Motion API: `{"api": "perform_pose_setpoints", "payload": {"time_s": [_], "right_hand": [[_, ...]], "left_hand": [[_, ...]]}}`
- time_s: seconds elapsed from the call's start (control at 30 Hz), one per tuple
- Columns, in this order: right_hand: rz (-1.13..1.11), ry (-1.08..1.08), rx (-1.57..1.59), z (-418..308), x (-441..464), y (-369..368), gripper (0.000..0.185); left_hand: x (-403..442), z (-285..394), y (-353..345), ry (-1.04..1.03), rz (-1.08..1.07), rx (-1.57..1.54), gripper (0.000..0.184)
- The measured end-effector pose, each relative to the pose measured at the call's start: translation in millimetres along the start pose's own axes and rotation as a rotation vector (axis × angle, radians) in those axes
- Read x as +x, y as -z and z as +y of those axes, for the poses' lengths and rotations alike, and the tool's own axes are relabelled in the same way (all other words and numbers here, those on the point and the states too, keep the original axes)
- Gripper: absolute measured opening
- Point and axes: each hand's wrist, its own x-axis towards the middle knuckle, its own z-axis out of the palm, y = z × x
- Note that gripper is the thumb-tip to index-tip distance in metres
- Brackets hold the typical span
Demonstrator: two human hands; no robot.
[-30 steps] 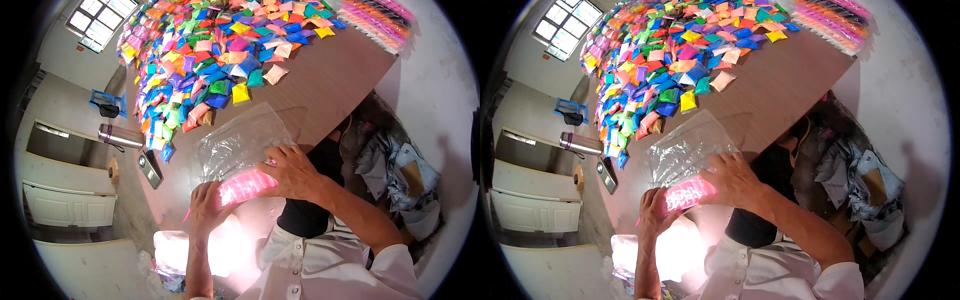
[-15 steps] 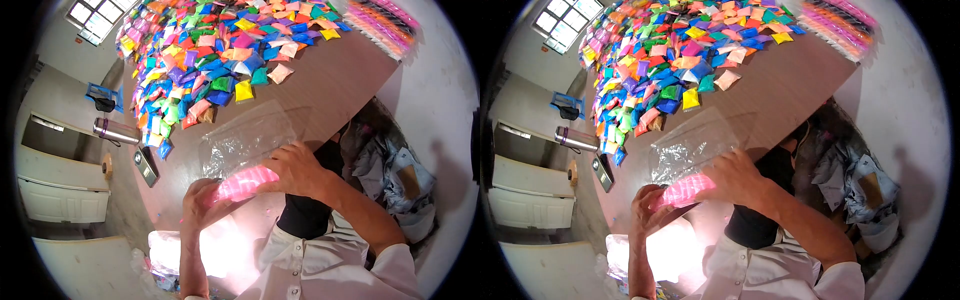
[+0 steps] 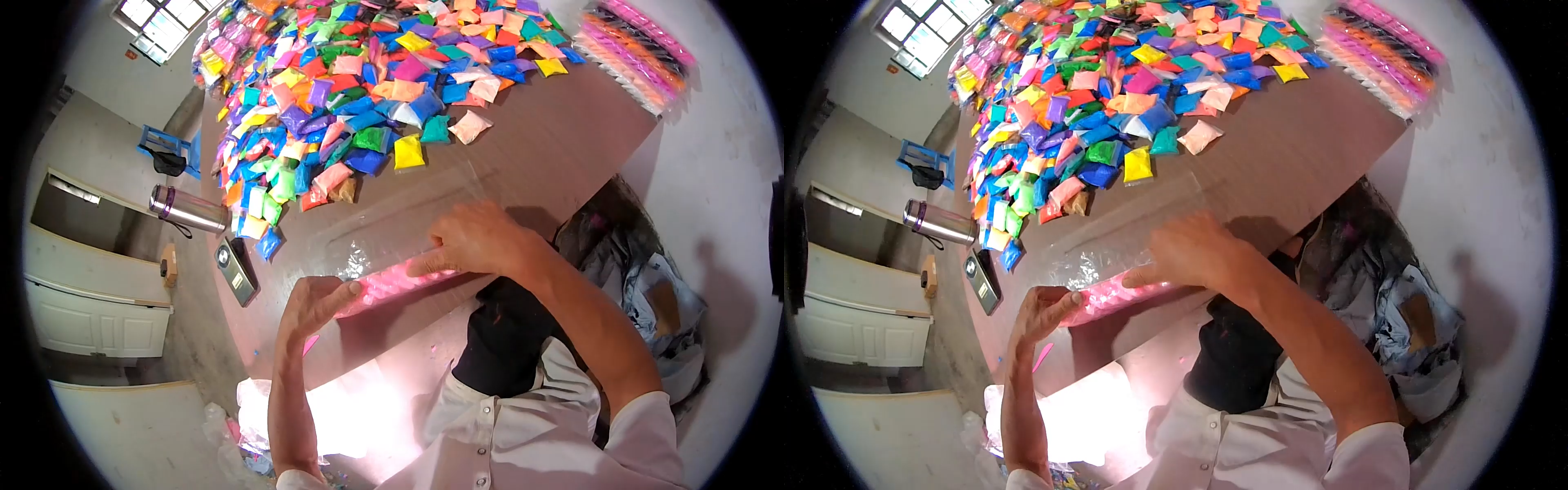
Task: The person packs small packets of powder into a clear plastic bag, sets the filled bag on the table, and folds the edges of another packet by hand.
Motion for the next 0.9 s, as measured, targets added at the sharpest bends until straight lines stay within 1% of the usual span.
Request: {"api": "perform_pose_setpoints", "payload": {"time_s": [0.03, 0.1, 0.17, 0.3, 0.33, 0.4, 0.43, 0.5, 0.53, 0.57, 0.6, 0.63, 0.77, 0.83, 0.87, 0.9], "right_hand": [[0.032, 0.006, -0.018, 1, 4, 0, 0.068], [0.063, 0.012, -0.036, 3, 10, 0, 0.067], [0.166, 0.056, -0.073, 8, 18, -1, 0.064], [0.203, 0.060, -0.149, 9, 36, 3, 0.060], [0.236, 0.056, -0.149, 12, 40, 1, 0.059], [0.268, 0.050, -0.152, 19, 47, -4, 0.057], [0.293, 0.066, -0.162, 24, 49, -9, 0.054], [0.317, 0.082, -0.173, 34, 53, -21, 0.051], [0.410, 0.099, -0.166, 39, 53, -28, 0.047], [0.501, 0.115, -0.158, 44, 53, -35, 0.043], [0.497, 0.114, -0.158, 43, 53, -35, 0.043], [0.491, 0.091, -0.160, 41, 53, -33, 0.040], [0.441, 0.045, -0.144, 40, 54, -34, 0.034], [0.417, 0.054, -0.124, 42, 54, -32, 0.036], [0.393, 0.062, -0.102, 43, 54, -31, 0.038], [0.395, 0.062, -0.103, 40, 53, -26, 0.038]], "left_hand": [[4, 1, 1, 0.001, 0.001, -0.002, 0.062], [11, 4, 3, -0.044, 0.086, 0.071, 0.058], [20, 5, 2, -0.062, 0.113, 0.058, 0.055], [38, -1, 6, -0.123, 0.164, 0.067, 0.046], [41, -2, 7, -0.122, 0.165, 0.067, 0.046], [48, -4, 8, -0.110, 0.209, 0.080, 0.037], [51, -7, 6, -0.111, 0.208, 0.078, 0.037], [56, -13, -2, -0.005, 0.358, 0.199, 0.034], [58, -14, -5, -0.005, 0.359, 0.197, 0.034], [58, -15, -9, -0.111, 0.459, 0.267, 0.032], [58, -18, -12, -0.216, 0.555, 0.336, 0.031], [60, -23, -14, -0.291, 0.584, 0.349, 0.033], [63, -27, -8, -0.318, 0.553, 0.358, 0.029], [61, -24, -1, -0.205, 0.353, 0.201, 0.024], [61, -25, 1, -0.207, 0.355, 0.201, 0.024], [62, -27, 3, -0.267, 0.336, 0.191, 0.023]]}}
